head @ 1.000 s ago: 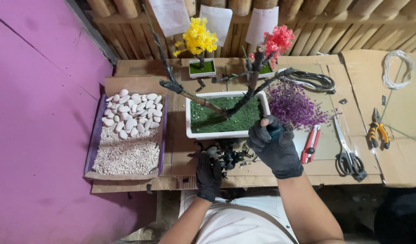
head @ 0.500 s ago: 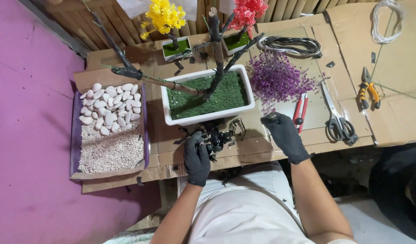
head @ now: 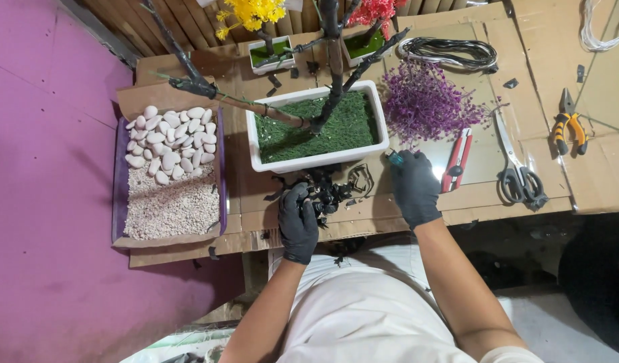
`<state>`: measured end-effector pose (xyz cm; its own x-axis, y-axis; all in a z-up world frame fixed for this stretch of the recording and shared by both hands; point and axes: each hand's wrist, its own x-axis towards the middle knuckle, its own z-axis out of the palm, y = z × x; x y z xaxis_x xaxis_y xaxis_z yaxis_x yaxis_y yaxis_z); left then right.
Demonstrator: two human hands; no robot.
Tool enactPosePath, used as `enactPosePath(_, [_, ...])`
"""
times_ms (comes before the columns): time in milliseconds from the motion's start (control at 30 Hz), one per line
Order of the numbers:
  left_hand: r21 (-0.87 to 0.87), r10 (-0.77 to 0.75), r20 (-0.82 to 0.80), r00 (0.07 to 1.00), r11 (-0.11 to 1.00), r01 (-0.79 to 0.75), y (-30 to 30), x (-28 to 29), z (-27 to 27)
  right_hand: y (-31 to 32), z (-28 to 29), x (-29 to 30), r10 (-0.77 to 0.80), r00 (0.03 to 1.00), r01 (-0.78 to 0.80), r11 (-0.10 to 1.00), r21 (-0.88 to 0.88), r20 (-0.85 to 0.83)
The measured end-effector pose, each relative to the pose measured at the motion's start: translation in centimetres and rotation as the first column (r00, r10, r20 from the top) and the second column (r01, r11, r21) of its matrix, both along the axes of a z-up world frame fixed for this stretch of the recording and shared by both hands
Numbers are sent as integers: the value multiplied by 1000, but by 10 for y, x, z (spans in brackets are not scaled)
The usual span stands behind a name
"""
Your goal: The person wraps black tape around the branches of a small bonsai tree in a white rectangular pot. They repeatedly tear off pieces of tape, wrap them around the branches, and use a lighter to heat the tape ends. The workspace includes other bonsai trees, white stones, and tools like scissors and pliers.
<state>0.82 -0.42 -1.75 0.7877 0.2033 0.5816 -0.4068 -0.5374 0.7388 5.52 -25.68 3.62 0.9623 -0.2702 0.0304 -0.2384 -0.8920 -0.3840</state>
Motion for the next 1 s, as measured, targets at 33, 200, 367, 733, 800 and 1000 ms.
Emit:
enactPosePath(33, [0, 0, -2, 1000, 1000, 0, -1, 0, -2, -2, -9, -1, 0, 1000, 0, 1000, 0, -2])
enactPosePath(200, [32, 26, 19, 999, 999, -26, -3, 0, 0, -11, -36, -6, 47, 954, 8, 983, -182, 297])
enactPosePath(367, [22, 16, 14, 1000, 1000, -16, -4, 1, 6, 15, -20, -20, 87, 971, -60, 990, -125, 221])
enactPosePath(733, [-2, 33, 40, 999, 999, -33, -2, -1, 1, 20, -28, -1, 111, 979, -84, 984, 158, -171])
enactPosePath(800, [1, 10, 37, 999, 1000, -10, -1, 0, -4, 7, -11, -2, 127, 979, -31, 864, 502, -158])
enactPosePath(1000, [-58, -53, 38, 998, 997, 56, 1, -4, 13, 8, 132, -39, 261, 965, -156, 624, 766, -16])
